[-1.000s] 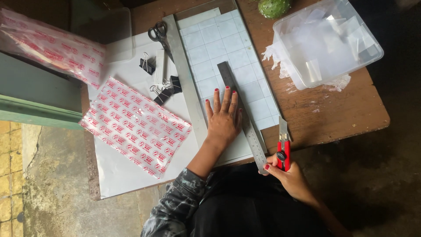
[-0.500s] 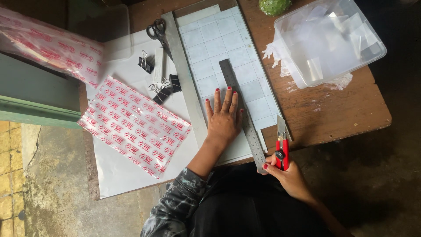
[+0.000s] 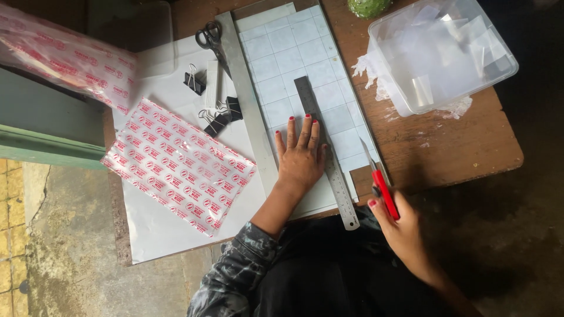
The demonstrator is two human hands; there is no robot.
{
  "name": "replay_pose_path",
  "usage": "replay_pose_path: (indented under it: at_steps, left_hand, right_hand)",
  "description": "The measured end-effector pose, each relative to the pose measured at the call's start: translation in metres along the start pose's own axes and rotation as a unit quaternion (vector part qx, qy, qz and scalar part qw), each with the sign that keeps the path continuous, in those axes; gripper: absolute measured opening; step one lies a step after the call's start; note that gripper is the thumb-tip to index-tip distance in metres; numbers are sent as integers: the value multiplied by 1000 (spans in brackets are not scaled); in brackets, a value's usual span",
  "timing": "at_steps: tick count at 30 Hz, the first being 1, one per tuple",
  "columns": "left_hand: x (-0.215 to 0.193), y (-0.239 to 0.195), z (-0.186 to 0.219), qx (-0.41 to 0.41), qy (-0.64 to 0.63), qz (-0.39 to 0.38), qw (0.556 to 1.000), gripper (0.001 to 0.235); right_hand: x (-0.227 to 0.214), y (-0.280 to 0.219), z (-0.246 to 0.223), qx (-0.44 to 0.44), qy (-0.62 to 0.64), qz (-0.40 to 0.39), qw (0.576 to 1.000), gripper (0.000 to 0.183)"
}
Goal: Cutting small rectangular pieces of material using a ruler and a utility knife on a cutting mat.
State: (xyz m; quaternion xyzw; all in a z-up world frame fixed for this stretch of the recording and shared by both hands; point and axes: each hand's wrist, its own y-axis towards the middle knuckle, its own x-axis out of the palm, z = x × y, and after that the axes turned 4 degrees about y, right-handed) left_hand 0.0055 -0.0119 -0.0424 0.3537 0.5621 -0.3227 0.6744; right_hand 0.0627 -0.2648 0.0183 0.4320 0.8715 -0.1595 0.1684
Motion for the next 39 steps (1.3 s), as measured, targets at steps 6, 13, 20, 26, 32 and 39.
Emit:
replay_pose_path:
  at_steps: [6,13,20,26,32,39]
  left_hand:
    - [-26,4,5,-24,1,-128,991,64]
    - [-29,4,3,-23,-5,-140,990,65]
    - [-25,2,2,-14,-20,-127,992,66]
    - [-31,5,3,-19,-33,-145,989,66]
    - [-32,6,3,-21,-44,-172,984,66]
    - [-44,6,4,-22,-38,-174,984,65]
  right_hand:
    - [22,42,-22,-160,-192,43,967,51]
    - [60,94,-42,-99,-340,-26,935,56]
    - [77,107,-20,-90,-366,-68,924,60]
    - [63,77,-69,-74,-367,-78,924,60]
    - [61,69,-48,-72,-371,-86,922,62]
    - [57,50,-24,-37,-364,-87,927,65]
